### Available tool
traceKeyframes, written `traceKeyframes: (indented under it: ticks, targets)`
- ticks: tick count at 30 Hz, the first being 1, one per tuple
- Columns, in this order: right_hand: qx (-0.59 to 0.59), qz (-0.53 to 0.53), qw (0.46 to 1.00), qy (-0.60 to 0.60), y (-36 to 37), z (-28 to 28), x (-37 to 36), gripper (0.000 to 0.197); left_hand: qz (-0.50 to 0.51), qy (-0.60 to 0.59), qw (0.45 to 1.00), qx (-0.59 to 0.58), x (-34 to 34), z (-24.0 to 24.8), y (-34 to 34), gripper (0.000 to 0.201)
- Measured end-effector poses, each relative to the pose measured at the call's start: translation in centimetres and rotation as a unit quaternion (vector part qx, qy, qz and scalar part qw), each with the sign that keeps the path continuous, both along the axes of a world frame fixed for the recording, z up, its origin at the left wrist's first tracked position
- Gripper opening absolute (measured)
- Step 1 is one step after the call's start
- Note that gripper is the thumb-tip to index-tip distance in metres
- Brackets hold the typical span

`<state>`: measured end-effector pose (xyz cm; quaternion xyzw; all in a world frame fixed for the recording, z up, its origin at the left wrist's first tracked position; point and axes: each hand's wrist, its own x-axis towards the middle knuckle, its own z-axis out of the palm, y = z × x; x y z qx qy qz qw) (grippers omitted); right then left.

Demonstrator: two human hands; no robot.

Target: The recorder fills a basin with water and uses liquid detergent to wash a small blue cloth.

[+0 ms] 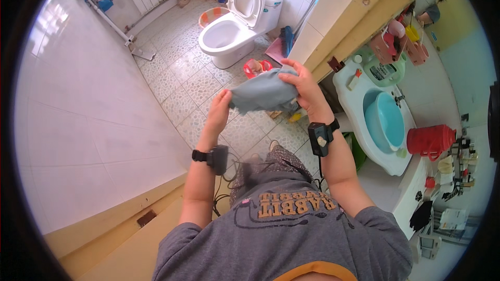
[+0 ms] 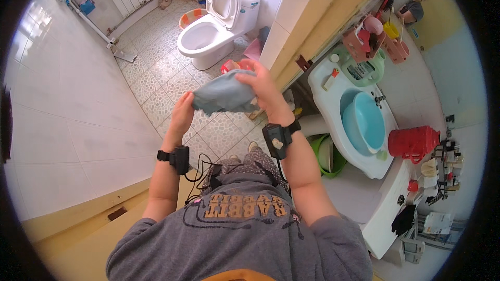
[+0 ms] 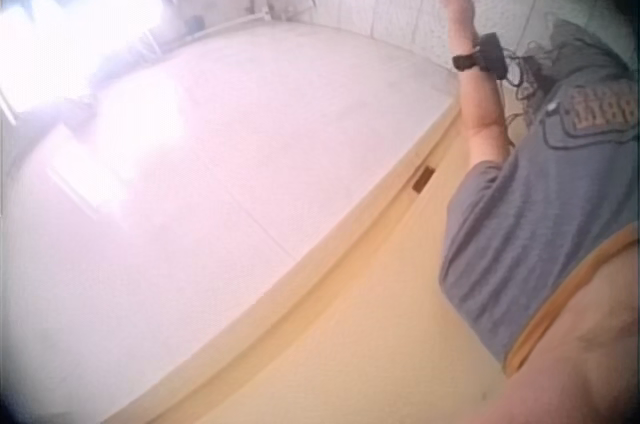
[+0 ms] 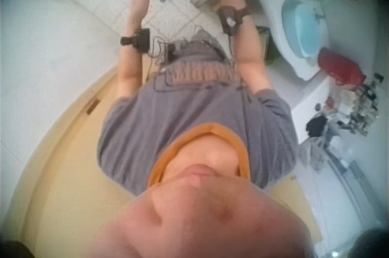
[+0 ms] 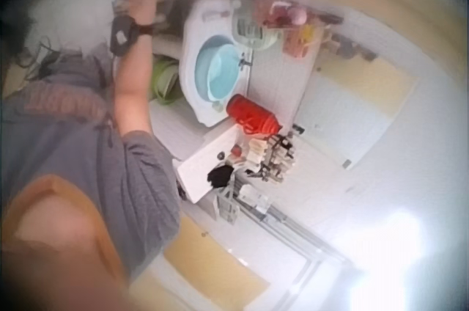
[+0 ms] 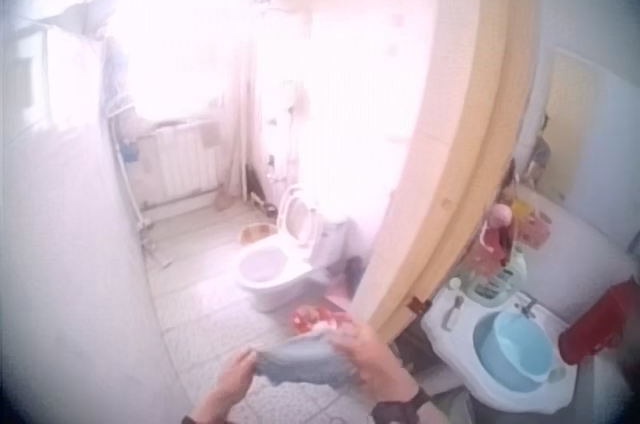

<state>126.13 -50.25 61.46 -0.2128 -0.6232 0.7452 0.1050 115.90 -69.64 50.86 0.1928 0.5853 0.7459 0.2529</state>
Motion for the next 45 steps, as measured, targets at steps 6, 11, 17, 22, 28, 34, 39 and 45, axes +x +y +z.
traceKeyframes:
  ticks: [6,11,17,22,28,34,39,45]
  targets:
    - [-0.363,-0.052,0.929,0.055,1.5,-4.3,-0.7,0.043,-0.118,-0.353,0.904,0.210,-0.7,-0.3,-0.4,0.034]
    - [-0.260,0.023,0.964,-0.049,0.7,-8.6,2.8,0.039,-0.092,-0.390,0.867,0.296,1.5,-2.6,1.1,0.045]
    - [-0.239,-0.113,0.964,-0.032,2.2,-4.0,4.4,0.029,-0.145,-0.390,0.864,0.283,1.6,-4.3,1.4,0.061]
    - [-0.217,-0.156,0.964,-0.003,3.3,-3.0,6.4,0.033,-0.202,-0.405,0.853,0.260,2.7,-4.6,2.0,0.061]
    - [-0.168,-0.119,0.978,0.031,4.4,-1.9,8.4,0.040,-0.227,-0.375,0.880,0.185,4.1,-5.8,2.9,0.050]
    - [-0.190,-0.116,0.973,0.063,4.4,0.0,9.8,0.045,-0.227,-0.415,0.863,0.179,5.3,-6.9,3.4,0.033]
    - [-0.113,-0.096,0.987,0.059,4.2,1.0,10.1,0.050,-0.202,-0.418,0.872,0.157,6.2,-6.8,4.5,0.033]
    - [-0.094,-0.085,0.987,0.095,3.6,2.9,10.5,0.057,-0.294,-0.416,0.860,0.004,7.5,-8.8,6.8,0.032]
